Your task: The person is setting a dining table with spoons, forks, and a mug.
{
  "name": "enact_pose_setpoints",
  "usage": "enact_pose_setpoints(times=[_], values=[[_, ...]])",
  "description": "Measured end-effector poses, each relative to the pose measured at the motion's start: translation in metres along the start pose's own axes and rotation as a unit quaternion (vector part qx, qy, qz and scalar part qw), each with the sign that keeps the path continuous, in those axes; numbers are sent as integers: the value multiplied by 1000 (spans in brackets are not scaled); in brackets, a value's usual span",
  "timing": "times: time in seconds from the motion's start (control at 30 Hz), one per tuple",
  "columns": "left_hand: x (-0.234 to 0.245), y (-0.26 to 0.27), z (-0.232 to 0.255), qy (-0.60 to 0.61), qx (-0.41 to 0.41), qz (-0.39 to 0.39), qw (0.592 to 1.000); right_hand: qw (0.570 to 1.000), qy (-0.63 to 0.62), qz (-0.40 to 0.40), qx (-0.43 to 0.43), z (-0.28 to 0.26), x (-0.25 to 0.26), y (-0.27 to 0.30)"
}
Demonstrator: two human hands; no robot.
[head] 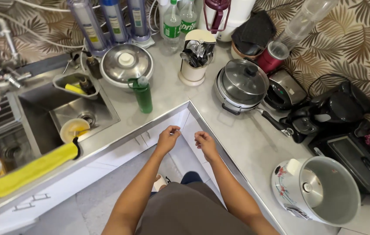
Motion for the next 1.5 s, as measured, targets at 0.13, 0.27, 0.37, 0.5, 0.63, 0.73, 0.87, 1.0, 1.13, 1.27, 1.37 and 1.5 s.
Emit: enact_pose_setpoints(times=[0.13,0.27,0.37,0.5,0.63,0.73,0.87,1.0,1.13,1.27,1.37,1.5], values=[[2,-40,19,22,16,-37,999,1000,-20,17,5,-17,-1,-45],[-3,-83,25,43,-17,-44,998,998,4,29,48,-55,11,-95],[-10,-113,26,60,-27,-37,997,994,19,35,105,-88,25,-141],[-15,-149,49,62,-16,-35,997,972,99,66,205,-147,38,-198],[-25,-184,56,92,4,-35,995,920,217,93,313,-217,28,-231],[-33,-210,58,67,-41,-18,997,880,384,101,259,-258,13,-255],[-44,-229,57,65,-35,-14,997,768,555,75,311,-275,-7,-281],[-51,-246,60,35,-29,-36,998,677,664,86,306,-263,-8,-321],[-57,-257,67,23,-22,-49,998,659,697,87,269,-259,-7,-338],[-60,-260,75,-3,-29,-71,997,640,724,68,250,-263,-9,-332],[-64,-261,80,-4,-26,-80,996,673,686,72,266,-274,-12,-314],[-70,-265,77,-2,-30,-88,996,739,610,126,258,-274,-10,-302]])
Point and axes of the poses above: each hand's wrist, its own y-axis away from the middle knuckle, its own x-axis out of the back of the hand, z = x × y, the point moved 2 cm from there along -y, towards the middle knuckle, and after that the axes turned 1 degree about -z, right-handed, at the moved point
